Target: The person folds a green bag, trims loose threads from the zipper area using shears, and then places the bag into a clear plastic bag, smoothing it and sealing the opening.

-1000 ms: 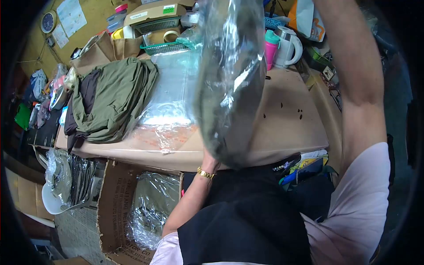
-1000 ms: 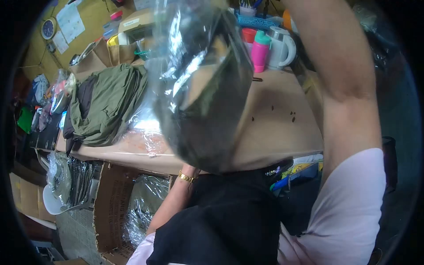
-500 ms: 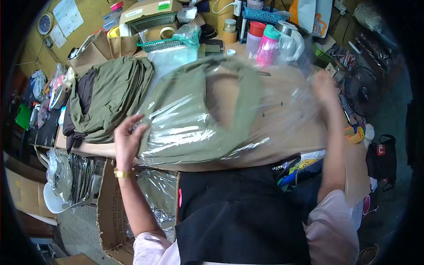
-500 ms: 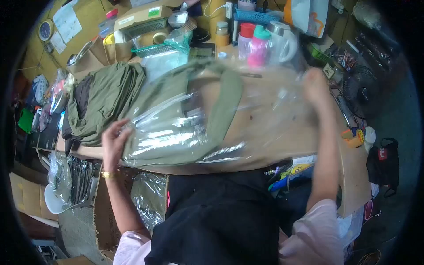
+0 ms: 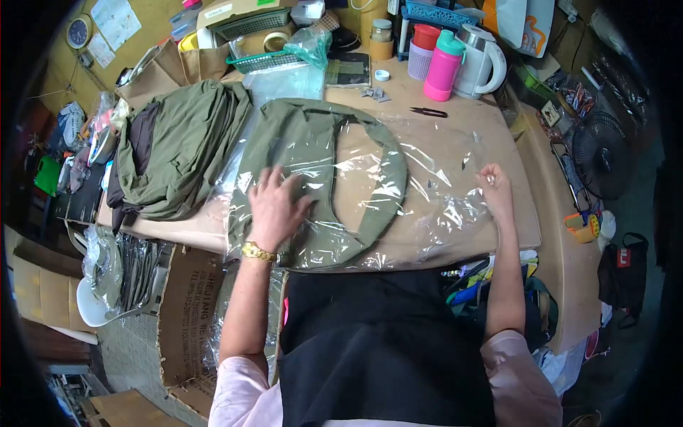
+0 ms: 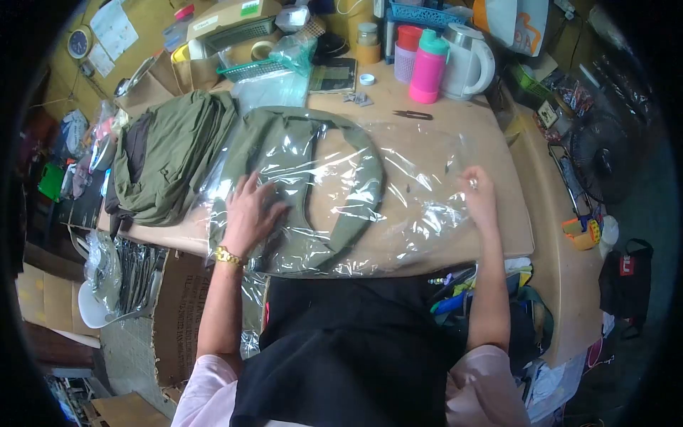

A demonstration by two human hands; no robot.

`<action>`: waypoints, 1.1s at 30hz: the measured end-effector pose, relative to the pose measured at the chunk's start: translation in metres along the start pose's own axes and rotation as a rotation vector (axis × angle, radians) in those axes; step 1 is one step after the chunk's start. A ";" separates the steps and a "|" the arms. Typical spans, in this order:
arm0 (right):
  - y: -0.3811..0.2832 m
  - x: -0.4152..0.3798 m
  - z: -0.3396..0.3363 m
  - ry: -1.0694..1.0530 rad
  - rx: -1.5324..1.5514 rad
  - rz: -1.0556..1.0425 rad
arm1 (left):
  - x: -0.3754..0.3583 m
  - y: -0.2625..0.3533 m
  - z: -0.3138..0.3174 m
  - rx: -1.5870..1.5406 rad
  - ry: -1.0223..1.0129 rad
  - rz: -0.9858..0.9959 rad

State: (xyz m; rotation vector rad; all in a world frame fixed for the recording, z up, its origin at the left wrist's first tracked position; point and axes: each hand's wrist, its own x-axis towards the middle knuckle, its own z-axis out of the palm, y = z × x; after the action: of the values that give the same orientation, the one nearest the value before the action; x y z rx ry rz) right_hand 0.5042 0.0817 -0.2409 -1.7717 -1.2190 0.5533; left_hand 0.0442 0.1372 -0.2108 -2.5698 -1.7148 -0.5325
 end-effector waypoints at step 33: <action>-0.048 0.029 -0.024 -0.403 1.100 -0.503 | 0.151 -0.044 -0.109 -1.512 -0.170 0.367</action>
State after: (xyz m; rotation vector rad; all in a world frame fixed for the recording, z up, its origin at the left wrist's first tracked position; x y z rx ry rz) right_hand 0.5099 0.1037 -0.1840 -0.4231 -1.1922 1.0357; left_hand 0.0262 0.2690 -0.0733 -3.6406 -0.7253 -2.2758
